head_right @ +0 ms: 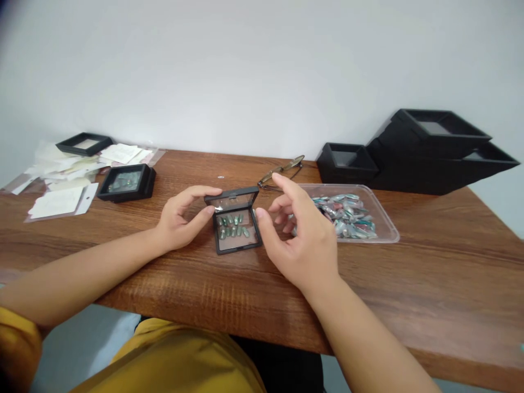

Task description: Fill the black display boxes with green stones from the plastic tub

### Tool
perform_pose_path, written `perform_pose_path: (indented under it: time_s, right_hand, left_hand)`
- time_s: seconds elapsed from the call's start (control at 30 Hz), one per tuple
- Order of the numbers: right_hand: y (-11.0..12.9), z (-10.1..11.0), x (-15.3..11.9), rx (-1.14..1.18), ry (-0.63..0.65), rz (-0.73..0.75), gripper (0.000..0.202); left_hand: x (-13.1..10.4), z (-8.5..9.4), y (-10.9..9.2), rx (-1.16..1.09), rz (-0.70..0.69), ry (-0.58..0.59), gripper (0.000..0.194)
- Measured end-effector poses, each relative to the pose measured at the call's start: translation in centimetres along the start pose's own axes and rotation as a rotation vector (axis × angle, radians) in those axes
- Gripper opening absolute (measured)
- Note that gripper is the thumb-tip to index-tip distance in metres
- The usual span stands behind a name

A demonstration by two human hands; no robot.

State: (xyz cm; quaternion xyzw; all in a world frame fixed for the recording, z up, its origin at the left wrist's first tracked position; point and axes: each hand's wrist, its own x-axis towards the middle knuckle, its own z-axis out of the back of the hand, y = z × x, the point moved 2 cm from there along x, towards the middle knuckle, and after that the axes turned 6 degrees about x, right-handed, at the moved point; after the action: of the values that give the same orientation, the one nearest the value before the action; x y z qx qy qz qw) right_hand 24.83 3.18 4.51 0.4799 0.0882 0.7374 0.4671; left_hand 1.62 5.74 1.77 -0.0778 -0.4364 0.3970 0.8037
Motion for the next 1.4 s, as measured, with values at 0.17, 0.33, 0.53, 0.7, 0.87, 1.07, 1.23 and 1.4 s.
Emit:
perform_pose_path:
  time_s: [0.17,0.33,0.53,0.7,0.87,1.07,1.23,1.4]
  right_hand:
    - [0.0,-0.4,-0.1,-0.059,0.119,0.020,0.052]
    - [-0.1,-0.4,0.2,-0.154,0.217,0.128,0.033]
    - [-0.2,0.5,0.3,-0.176,0.349,0.128,0.021]
    - [-0.1,-0.1,-0.1,-0.238,0.629,0.142,0.019]
    - [-0.5,-0.9,-0.3,-0.232,0.737,0.202,0.025]
    - [-0.6,-1.1,-0.6,-0.244,0.746,0.198,0.017]
    - [0.0,-1.3,-0.8,-0.290,0.774,0.156,0.016]
    - [-0.1,-2.2,-1.2,-0.303,0.747,0.182,0.014]
  left_hand:
    - [0.1,-0.1,0.0,0.007,-0.165,0.012,0.033]
    - [0.4,0.0,-0.2,0.047,-0.290,0.042,0.038]
    - [0.3,0.3,-0.4,0.164,-0.399,0.186,0.042]
    - [0.1,0.0,-0.2,0.009,-0.406,0.470,0.048]
    - [-0.3,-0.8,-0.2,0.099,-0.407,0.631,0.052]
    - [-0.5,-1.2,-0.4,0.181,-0.385,0.749,0.059]
    - [-0.5,-1.3,-0.7,0.187,-0.353,0.805,0.062]
    - [-0.9,-1.6,-0.6,0.214,-0.358,0.788,0.067]
